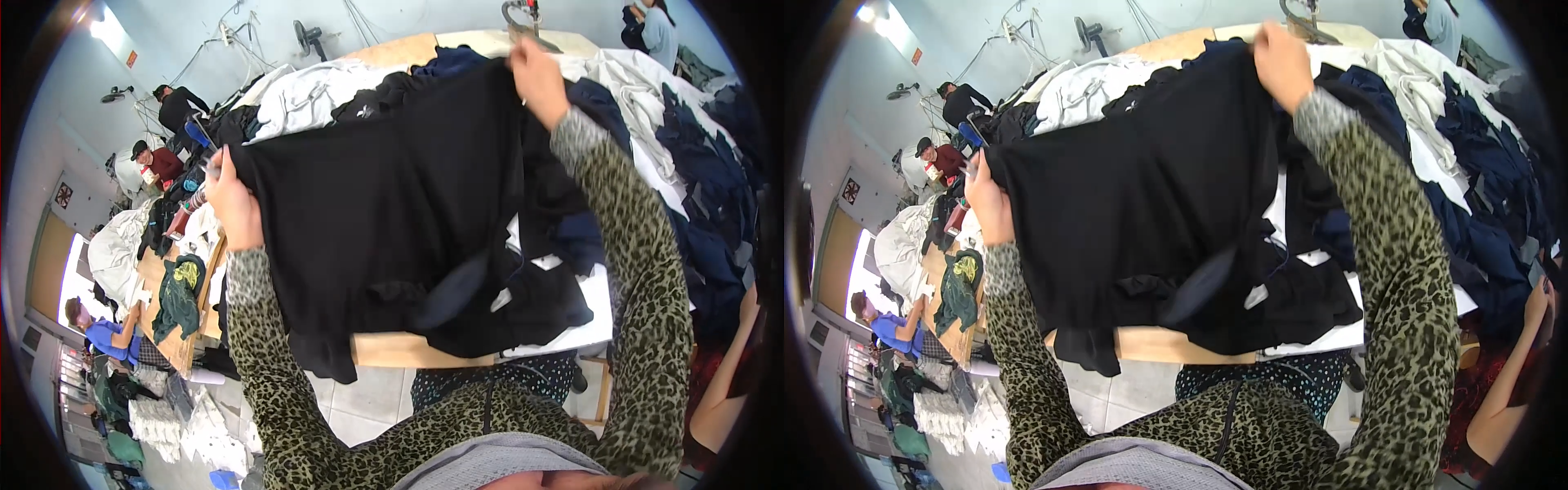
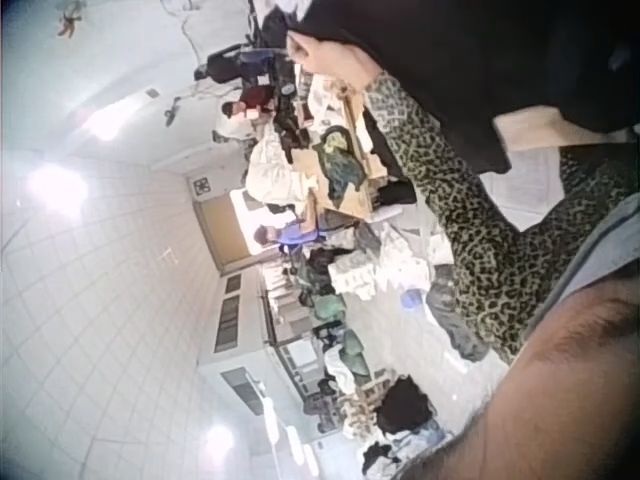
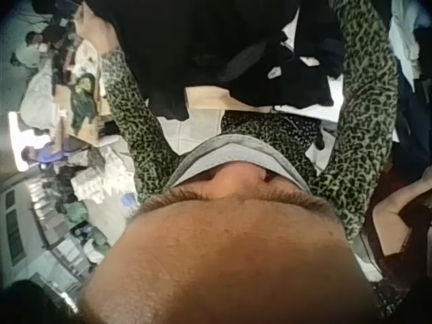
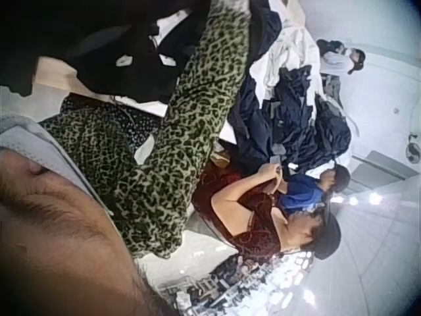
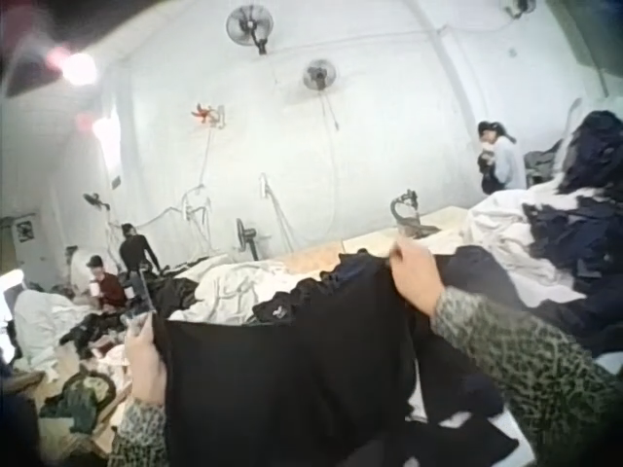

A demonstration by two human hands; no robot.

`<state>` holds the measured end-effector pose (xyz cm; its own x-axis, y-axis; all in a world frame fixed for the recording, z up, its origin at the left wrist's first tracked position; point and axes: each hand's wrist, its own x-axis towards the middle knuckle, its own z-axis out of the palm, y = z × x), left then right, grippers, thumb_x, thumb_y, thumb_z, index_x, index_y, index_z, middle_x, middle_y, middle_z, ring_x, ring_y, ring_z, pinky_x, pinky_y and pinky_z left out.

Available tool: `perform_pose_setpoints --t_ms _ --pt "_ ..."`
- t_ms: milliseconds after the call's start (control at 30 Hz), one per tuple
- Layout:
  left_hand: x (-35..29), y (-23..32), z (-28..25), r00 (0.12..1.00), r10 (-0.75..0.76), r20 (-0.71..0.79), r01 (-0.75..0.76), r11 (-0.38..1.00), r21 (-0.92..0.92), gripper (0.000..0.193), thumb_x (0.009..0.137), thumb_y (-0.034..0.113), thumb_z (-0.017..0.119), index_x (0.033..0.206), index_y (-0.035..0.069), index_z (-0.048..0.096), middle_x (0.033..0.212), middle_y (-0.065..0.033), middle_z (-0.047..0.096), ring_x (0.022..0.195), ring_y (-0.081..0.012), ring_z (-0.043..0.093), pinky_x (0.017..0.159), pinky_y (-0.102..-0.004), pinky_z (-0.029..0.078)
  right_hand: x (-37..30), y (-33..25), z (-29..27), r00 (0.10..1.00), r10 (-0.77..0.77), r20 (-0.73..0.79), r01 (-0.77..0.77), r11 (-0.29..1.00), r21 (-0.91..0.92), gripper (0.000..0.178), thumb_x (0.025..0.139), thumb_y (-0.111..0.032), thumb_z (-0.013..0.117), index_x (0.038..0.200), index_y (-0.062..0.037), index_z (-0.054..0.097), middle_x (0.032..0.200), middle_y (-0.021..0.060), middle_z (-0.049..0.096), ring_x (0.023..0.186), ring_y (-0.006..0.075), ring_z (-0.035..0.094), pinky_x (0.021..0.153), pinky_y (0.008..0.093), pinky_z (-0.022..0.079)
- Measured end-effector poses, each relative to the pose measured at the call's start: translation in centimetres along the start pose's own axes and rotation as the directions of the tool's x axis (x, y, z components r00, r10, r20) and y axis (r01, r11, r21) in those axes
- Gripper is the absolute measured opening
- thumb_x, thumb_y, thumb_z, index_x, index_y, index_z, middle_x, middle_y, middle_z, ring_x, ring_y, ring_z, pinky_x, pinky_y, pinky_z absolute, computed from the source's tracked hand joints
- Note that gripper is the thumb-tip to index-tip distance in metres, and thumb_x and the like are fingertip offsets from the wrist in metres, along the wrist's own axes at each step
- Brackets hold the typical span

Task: Trimming loose threads from garments using snips in a factory setting.

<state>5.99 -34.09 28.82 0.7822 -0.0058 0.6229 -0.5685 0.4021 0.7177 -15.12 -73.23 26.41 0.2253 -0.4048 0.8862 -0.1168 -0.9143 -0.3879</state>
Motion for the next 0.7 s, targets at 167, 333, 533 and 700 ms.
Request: perform_pose_setpoints --t_ms 167,333,533,700 --pt "3.4 5.9 6.1 0.971 0.239 -0.019 -0.234 0.929 -0.287 0.011 0.091 0.005 0.054 0.100 -0.001 0.056 0.093 -0.0059 0.059 0.084 -0.0125 0.058 0.077 -0.0249 0.047 14.3 -7.3 -7.8 0.855 -0.163 -0.493 0.149 0.987 -0.067 0.008 0.081 -0.010 0.054 0.084 -0.0025 0.057 0.077 0.0225 0.061 0.078 0.0416 0.058 0.068 0.0454 0.046" --pt "-2.9 10.2 4.9 0.901 0.417 0.118 -0.395 0.903 -0.171 0.007 0.090 -0.001 0.050 0.095 -0.003 0.054 0.099 -0.0123 0.062 0.091 -0.0172 0.058 0.085 -0.0307 0.046 10.6 -4.3 -18.5 0.925 -0.379 -0.032 0.313 0.806 -0.503 0.018 0.090 -0.017 0.047 0.093 -0.0064 0.061 0.087 0.0166 0.063 0.080 0.0326 0.061 0.068 0.0343 0.046" --pt "-18.9 6.3 2.9 0.471 0.281 0.836 -0.552 0.833 0.031 0.030 0.056 -0.003 0.069 0.085 0.005 0.066 0.082 -0.0107 0.063 0.070 -0.0247 0.062 0.059 -0.0327 0.052 -12.1 -0.5 -17.3 0.955 -0.180 0.237 0.258 0.896 -0.361 0.010 0.079 0.000 0.059 0.084 -0.0077 0.060 0.090 0.0076 0.063 0.090 0.0240 0.059 0.099 0.0422 0.029" --pt "-34.7 -0.9 4.0 0.257 0.045 0.965 -0.116 0.993 -0.015 0.031 0.066 -0.002 0.067 0.095 0.005 0.064 0.110 -0.0105 0.060 0.080 -0.0219 0.065 0.060 -0.0295 0.054 -27.2 4.6 -17.7 0.929 0.184 0.320 0.023 0.836 -0.548 0.011 0.075 -0.007 0.064 0.084 -0.0123 0.061 0.094 0.0043 0.059 0.114 0.0279 0.046 0.103 0.0502 0.024"
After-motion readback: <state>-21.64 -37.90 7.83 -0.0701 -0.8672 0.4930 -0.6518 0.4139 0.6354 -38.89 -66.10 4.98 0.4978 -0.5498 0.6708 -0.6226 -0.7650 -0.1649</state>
